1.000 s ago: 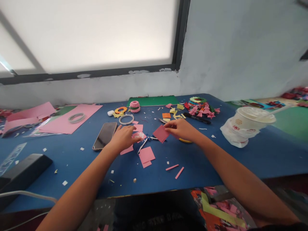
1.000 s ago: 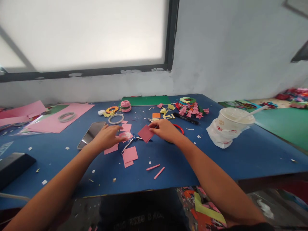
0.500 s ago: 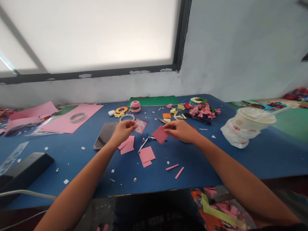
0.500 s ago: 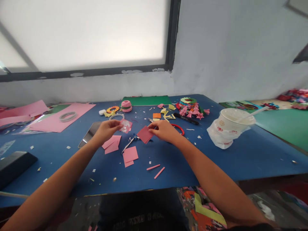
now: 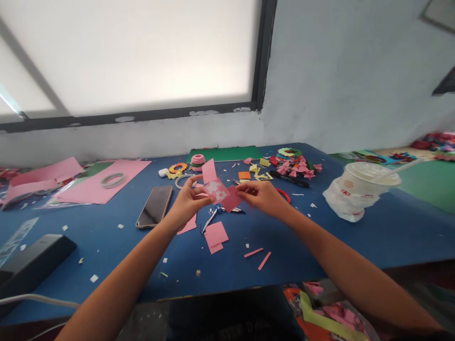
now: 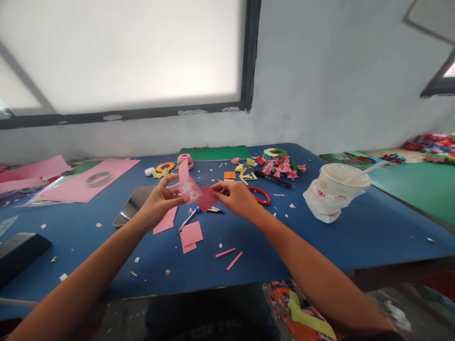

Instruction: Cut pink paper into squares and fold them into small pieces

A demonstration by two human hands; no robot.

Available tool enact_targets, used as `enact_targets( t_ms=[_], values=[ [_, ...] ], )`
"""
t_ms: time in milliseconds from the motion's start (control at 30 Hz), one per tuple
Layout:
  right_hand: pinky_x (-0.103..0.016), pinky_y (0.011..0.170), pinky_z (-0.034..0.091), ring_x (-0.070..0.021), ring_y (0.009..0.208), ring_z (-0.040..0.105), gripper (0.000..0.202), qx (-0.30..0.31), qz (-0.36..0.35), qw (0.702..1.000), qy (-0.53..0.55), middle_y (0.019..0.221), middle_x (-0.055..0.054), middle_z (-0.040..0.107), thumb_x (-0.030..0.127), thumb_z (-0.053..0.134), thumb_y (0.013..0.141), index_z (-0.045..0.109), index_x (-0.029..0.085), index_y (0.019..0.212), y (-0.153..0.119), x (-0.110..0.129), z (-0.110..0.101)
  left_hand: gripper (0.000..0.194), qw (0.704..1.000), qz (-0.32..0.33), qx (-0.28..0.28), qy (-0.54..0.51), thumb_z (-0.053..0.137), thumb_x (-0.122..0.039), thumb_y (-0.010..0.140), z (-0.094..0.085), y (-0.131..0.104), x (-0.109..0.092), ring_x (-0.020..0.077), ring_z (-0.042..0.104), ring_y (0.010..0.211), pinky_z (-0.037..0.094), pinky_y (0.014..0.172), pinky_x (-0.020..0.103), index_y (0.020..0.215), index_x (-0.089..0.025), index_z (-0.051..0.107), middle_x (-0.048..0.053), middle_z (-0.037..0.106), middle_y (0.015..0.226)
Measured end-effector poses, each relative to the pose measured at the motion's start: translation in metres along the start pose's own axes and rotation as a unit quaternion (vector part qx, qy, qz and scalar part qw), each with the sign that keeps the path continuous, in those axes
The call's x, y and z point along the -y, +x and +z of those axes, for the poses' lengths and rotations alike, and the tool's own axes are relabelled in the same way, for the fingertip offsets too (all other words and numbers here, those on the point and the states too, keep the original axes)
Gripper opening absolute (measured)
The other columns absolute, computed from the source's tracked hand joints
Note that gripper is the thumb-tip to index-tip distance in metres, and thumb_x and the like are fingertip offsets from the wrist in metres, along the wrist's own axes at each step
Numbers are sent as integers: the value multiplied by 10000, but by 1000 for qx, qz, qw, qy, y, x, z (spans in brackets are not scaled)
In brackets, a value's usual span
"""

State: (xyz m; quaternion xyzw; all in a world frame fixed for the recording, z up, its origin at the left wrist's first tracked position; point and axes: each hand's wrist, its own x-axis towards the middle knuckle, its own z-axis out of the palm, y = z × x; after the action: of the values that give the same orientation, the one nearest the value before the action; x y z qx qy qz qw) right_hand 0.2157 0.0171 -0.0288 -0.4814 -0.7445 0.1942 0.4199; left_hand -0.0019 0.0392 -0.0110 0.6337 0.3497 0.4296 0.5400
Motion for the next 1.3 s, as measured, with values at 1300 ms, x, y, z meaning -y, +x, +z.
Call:
enact_targets(
  t_ms=[1300],
  values=[
    [-249,623,470,-120,662,590,196,54,51,968,238,723,-24,653,333,661,696,672,157,784,-7,18,4,343,950,99,-234,181,620,-389,725,-19,9,9,187,609,779,500,620,275,972,-151,621,73,645,892]
  ],
)
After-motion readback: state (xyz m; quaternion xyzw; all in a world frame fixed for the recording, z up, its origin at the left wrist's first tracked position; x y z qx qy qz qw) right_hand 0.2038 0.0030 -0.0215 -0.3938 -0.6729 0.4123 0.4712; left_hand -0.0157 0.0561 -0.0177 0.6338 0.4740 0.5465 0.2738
